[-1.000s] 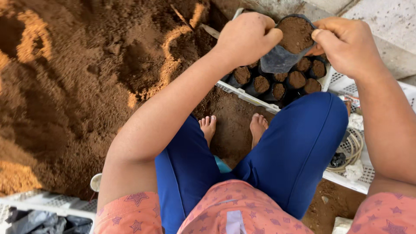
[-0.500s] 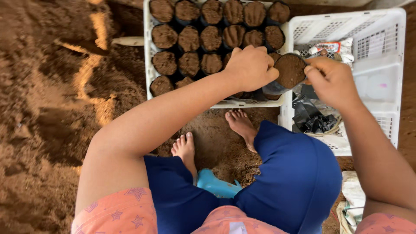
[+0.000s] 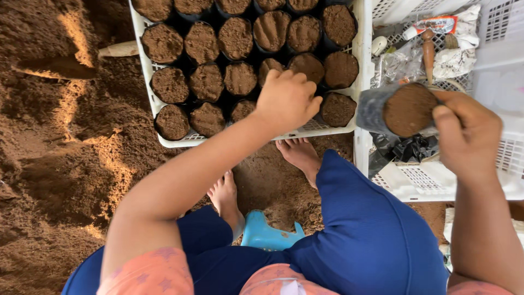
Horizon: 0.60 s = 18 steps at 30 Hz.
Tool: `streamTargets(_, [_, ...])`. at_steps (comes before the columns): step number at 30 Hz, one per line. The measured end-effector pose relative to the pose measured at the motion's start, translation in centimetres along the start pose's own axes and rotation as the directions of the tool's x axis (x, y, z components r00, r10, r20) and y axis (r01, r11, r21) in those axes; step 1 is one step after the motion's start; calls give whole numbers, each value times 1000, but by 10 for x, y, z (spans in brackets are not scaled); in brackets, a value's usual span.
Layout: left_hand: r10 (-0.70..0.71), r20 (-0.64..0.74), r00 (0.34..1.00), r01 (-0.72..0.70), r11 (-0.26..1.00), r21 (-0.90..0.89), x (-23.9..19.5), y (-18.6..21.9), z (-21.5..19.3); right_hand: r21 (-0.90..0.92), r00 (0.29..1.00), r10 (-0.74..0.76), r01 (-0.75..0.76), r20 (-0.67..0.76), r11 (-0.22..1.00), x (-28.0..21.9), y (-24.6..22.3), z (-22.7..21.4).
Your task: The person sits on a small stool and fills black plastic nursery bags with soil from a large pile. They open each bag, scoop soil by hand, pack it in, and place the filled bags into a white crate. The person also presses small dark seeds into the soil of the filled bags.
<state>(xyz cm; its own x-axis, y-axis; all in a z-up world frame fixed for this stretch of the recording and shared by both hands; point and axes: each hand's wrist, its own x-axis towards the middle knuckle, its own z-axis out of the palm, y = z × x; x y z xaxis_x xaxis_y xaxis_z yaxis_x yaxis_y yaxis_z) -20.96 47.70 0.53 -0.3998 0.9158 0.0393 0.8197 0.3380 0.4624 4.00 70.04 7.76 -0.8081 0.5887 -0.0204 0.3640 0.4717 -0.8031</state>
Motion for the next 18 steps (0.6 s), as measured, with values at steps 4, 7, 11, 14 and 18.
streamTargets(4, [42, 59, 997, -53, 980, 192, 7, 13, 34, -35, 995, 25, -28, -102, 999, -24, 32, -23])
streamTargets(7, [77, 34, 996, -83, 974, 210, 8, 11, 47, -7, 990, 66, -68, -127, 998, -38, 60, -25])
streamTargets(11, [89, 42, 995, -96, 972, 213, 6, 13, 55, 26, 984, 109, -107, -142, 994, -45, 70, -16])
streamTargets(14, [60, -31, 998, -59, 998, 33, 6, 15, 49, 28, 980, 127, -124, -153, 992, -39, 61, -4])
streamTargets(18, [12, -69, 998, -17, 997, -76, -2, 5, 34, 115, 992, 68, -56, -102, 992, -31, 54, 3])
